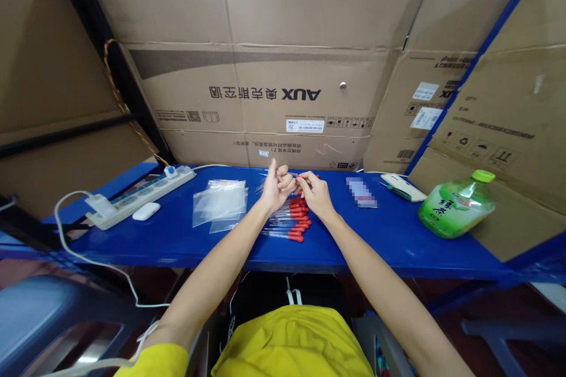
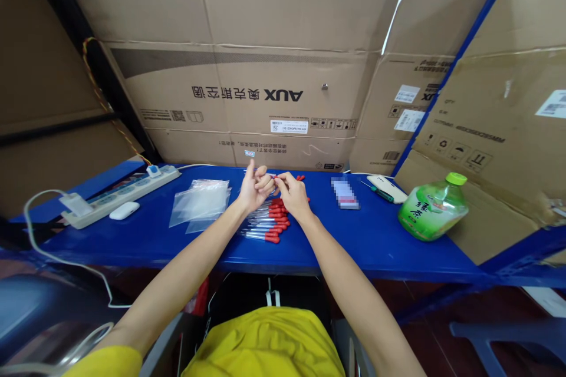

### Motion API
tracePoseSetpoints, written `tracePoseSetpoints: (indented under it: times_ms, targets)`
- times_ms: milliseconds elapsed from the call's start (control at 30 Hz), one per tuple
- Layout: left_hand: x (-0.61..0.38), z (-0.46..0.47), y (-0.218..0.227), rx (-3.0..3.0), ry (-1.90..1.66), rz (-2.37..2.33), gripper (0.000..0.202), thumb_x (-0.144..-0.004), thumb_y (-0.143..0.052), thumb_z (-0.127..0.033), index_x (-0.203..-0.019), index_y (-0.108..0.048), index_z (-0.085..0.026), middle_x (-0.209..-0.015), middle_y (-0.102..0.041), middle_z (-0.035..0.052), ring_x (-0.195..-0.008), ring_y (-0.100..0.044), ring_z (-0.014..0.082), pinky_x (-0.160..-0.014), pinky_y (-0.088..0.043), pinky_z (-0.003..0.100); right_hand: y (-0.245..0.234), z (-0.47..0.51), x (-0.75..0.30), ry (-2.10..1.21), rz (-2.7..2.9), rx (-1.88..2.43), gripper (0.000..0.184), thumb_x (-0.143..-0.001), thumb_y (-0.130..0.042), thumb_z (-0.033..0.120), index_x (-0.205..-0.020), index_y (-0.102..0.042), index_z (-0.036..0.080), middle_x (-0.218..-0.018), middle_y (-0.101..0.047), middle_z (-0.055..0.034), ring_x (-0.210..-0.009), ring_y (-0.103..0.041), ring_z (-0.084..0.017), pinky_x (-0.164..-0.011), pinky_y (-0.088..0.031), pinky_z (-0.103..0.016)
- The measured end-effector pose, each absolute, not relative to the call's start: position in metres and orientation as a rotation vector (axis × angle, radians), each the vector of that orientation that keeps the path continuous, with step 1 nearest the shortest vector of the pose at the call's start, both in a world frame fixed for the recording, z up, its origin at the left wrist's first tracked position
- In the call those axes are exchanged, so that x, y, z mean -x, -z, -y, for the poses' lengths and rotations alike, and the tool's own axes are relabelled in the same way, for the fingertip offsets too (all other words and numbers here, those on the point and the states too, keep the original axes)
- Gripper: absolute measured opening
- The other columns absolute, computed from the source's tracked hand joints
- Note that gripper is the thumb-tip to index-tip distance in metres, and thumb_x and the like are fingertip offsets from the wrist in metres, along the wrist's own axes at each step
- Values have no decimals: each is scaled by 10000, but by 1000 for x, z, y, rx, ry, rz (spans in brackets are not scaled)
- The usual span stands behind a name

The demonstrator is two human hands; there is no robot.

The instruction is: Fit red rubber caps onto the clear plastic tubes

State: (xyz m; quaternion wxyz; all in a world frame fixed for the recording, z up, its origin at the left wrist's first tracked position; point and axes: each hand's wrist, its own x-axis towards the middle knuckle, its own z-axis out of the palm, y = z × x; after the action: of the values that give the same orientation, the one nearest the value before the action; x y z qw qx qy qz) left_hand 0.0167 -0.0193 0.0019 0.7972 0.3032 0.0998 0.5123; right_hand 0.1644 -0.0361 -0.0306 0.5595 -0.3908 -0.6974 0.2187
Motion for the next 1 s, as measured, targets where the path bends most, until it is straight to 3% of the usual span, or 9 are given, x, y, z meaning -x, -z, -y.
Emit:
tracePoseSetpoints:
  times_ms: [133,267,533,1000]
  targets:
    - [-17,17,-2,-588,-1075,-236,473,-1068,-379,-401,-648,-283,-206,-423,-178,-78,-359,-217,95,-439,-226,223,33,35,-163,-473,1606,942,321,-979,-526,539,-946,-619,234,-746,-699,-25,-567,-623,-171,-611,-504,-296]
    - [-15,14,0,-571,-1035,-211,447,-1063,-352,-325,-640,-268,-207,-421,-173,-73,-350,-219,99,-427,-210,225,34,33,-163,-475,1584,940,322,-974,-533,542,-944,-619,233,-778,-702,-27,-542,-596,-157,-583,-487,-290]
    - [-12,14,-1,-578,-992,-218,448,-1045,-387,-319,-638,-236,-209,-425,-159,-74,-353,-223,100,-425,-205,221,33,35,-162,-504,1558,929,336,-980,-525,555,-935,-615,234,-785,-699,-23,-529,-588,-146,-555,-473,-278]
    - [-8,11,-3,-662,-925,-277,458,-1039,-368,-344,-628,-214,-212,-429,-175,-63,-361,-233,110,-422,-193,219,29,40,-167,-381,1674,945,304,-1007,-492,485,-936,-668,247,-718,-677,-19,-673,-660,-198,-736,-508,-301]
